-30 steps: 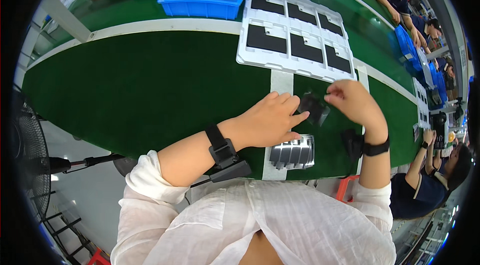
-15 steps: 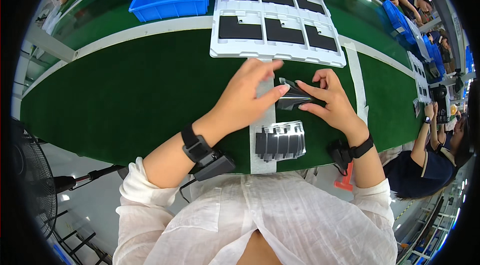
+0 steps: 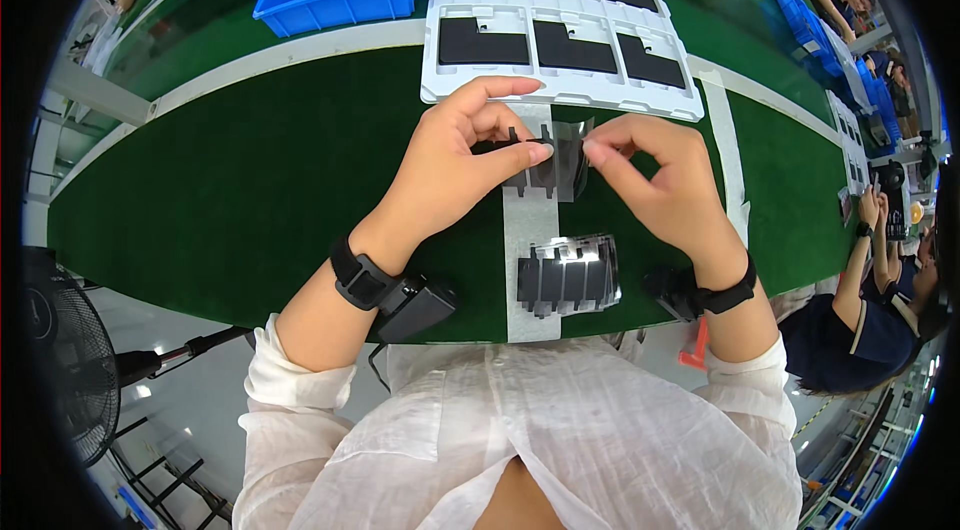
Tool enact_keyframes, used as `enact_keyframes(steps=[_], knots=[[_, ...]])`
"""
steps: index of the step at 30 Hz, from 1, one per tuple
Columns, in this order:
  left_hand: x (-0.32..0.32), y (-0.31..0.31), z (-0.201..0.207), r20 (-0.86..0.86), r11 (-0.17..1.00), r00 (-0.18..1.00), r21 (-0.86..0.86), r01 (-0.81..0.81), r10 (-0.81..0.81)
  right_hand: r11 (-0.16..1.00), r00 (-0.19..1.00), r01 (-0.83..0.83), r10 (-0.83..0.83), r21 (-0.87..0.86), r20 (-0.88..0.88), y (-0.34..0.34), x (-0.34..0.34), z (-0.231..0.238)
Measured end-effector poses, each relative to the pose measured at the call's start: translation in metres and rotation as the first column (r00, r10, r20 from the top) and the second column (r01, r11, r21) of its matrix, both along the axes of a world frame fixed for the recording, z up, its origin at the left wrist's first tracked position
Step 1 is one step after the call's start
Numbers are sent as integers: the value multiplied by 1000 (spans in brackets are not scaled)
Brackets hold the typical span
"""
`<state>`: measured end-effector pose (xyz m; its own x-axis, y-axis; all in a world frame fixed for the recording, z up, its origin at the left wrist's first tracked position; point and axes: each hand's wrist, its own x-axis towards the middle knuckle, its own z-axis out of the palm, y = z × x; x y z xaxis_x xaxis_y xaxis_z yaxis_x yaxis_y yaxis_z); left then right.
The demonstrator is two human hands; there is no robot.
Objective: Manually assembling black plastic electronic housing components at an industrial workstation.
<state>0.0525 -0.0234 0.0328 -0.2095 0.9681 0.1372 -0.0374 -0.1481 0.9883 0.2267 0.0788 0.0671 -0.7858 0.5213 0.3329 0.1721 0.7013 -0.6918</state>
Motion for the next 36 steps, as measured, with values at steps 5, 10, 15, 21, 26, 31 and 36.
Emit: enact_keyframes(steps=[5, 10, 15, 21, 26, 31, 36], knots=[[0, -1, -2, -2, 999, 1000, 26, 18, -18, 962, 999, -11, 23, -275, 40, -1, -10, 2], [1, -2, -2, 16, 999, 999, 22, 39, -40, 867, 994, -31, 79, -497, 77, 3, -15, -3], [0, -4, 3, 10, 998, 998, 0, 56, -56, 725, 998, -42, 57, -688, -1, 7, -10, -3], [-6, -9, -3, 68, 996, 995, -55, -69, 73, 692, 999, -42, 5, -721, -54, 14, -2, 2], [-13, -17, -14, -450, 990, 893, -117, -85, 24, 890, 999, 19, -3, -456, 36, 42, -22, 36], [-17, -21, -25, -870, 972, 449, 130, -194, 206, 994, 993, -100, 102, -52, 56, 60, -121, 45], [-10, -19, -23, -854, 978, 480, 146, -147, 199, 967, 968, -74, 129, 245, -214, 100, -231, 22]])
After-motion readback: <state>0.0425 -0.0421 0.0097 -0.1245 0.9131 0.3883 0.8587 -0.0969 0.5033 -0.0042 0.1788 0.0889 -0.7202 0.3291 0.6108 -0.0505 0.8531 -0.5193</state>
